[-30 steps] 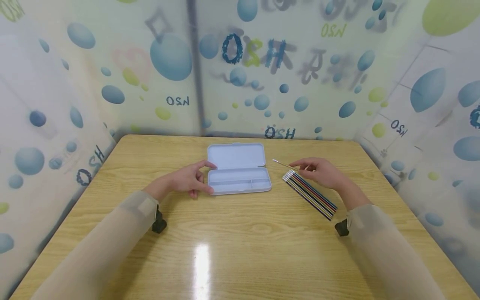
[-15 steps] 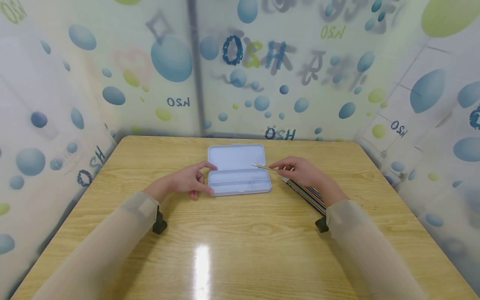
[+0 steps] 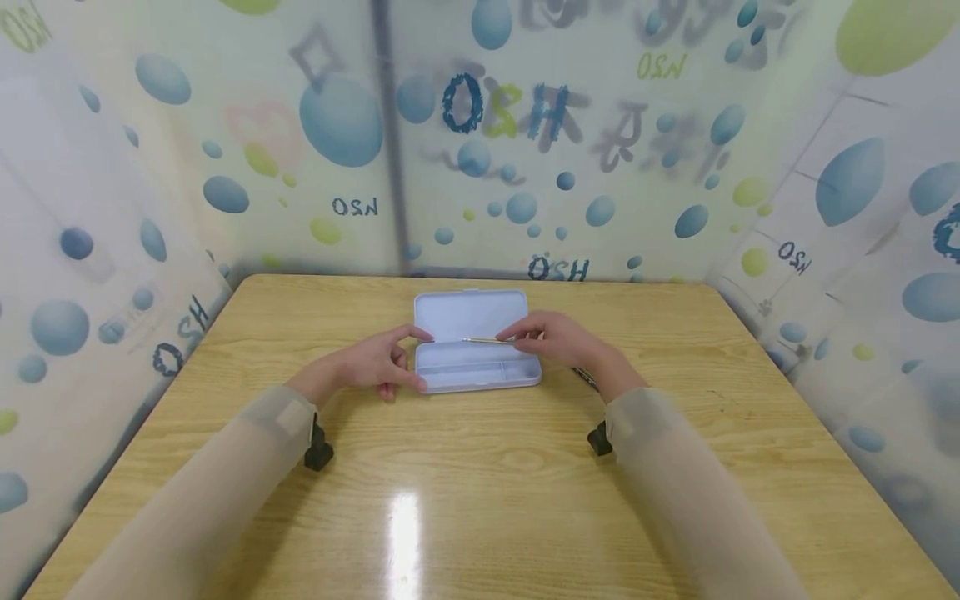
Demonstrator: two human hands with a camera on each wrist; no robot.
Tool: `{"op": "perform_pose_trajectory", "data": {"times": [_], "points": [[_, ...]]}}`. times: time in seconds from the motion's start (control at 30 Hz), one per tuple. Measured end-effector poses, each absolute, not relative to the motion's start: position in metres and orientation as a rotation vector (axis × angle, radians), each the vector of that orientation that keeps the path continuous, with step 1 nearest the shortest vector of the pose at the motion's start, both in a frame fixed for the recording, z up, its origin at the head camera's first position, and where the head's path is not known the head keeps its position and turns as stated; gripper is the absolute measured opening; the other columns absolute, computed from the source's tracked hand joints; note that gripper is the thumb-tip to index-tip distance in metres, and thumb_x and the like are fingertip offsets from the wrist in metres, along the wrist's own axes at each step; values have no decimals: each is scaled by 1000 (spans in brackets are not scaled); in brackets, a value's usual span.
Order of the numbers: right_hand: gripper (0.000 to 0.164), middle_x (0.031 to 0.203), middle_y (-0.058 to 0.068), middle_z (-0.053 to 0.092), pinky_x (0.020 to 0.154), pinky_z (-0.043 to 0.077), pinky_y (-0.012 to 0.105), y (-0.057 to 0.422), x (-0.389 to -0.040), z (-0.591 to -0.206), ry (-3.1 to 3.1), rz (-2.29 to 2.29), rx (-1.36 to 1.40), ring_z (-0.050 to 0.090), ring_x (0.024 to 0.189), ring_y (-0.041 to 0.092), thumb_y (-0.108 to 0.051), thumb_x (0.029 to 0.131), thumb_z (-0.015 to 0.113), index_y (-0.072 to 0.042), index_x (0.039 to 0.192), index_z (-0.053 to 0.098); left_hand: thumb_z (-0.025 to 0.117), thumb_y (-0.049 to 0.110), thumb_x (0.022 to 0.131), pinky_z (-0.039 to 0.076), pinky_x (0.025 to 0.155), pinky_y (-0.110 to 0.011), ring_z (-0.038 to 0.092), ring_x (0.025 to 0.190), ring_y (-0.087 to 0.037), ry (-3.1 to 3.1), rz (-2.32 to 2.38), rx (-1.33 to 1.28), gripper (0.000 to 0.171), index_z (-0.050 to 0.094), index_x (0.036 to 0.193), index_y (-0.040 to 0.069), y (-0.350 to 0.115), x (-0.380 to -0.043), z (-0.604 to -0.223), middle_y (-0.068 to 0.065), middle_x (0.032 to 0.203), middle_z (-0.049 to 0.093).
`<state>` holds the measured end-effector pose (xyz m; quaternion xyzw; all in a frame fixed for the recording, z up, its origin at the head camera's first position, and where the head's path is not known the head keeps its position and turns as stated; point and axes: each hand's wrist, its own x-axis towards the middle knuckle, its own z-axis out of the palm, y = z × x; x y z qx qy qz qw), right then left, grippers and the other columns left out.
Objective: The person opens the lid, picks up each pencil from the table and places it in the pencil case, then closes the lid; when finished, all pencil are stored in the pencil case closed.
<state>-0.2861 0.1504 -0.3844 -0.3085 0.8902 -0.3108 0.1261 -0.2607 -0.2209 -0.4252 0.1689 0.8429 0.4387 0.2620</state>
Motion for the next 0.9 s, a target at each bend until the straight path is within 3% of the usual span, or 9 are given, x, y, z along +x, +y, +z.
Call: {"op": "perform_pose_trajectory", "data": {"times": [0.23, 0.4, 0.63, 0.9], "points": [[28, 136, 4, 74, 95, 52, 36, 131, -289, -393, 2557, -938, -889, 60, 109, 20, -15, 110, 66, -23, 133, 81, 93, 34, 91, 60, 59, -30, 63, 54, -18, 2291, 1174, 455, 92, 38, 164, 24, -221, -261, -424, -5, 78, 58], [27, 138, 3, 73, 105, 53, 39, 120, -292, -397, 2565, -886, -861, 63, 118, 20, -17, 111, 66, -26, 131, 82, 93, 34, 91, 60, 59, -30, 63, 54, -18, 2293, 1173, 453, 91, 38, 164, 24, -221, -261, -424, -4, 78, 57], [27, 137, 4, 75, 113, 54, 44, 105, -295, -405, 2539, -842, -953, 66, 127, 21, -14, 111, 66, -21, 131, 82, 93, 35, 91, 61, 59, -31, 64, 54, -18, 2307, 1167, 463, 91, 39, 163, 23, -221, -260, -426, -4, 78, 57], [28, 137, 3, 76, 114, 53, 43, 92, -296, -406, 2517, -801, -978, 67, 125, 19, -12, 112, 63, -22, 130, 82, 93, 35, 91, 60, 59, -31, 63, 54, -18, 2304, 1170, 457, 91, 38, 163, 24, -220, -260, -424, -4, 77, 56]]}}
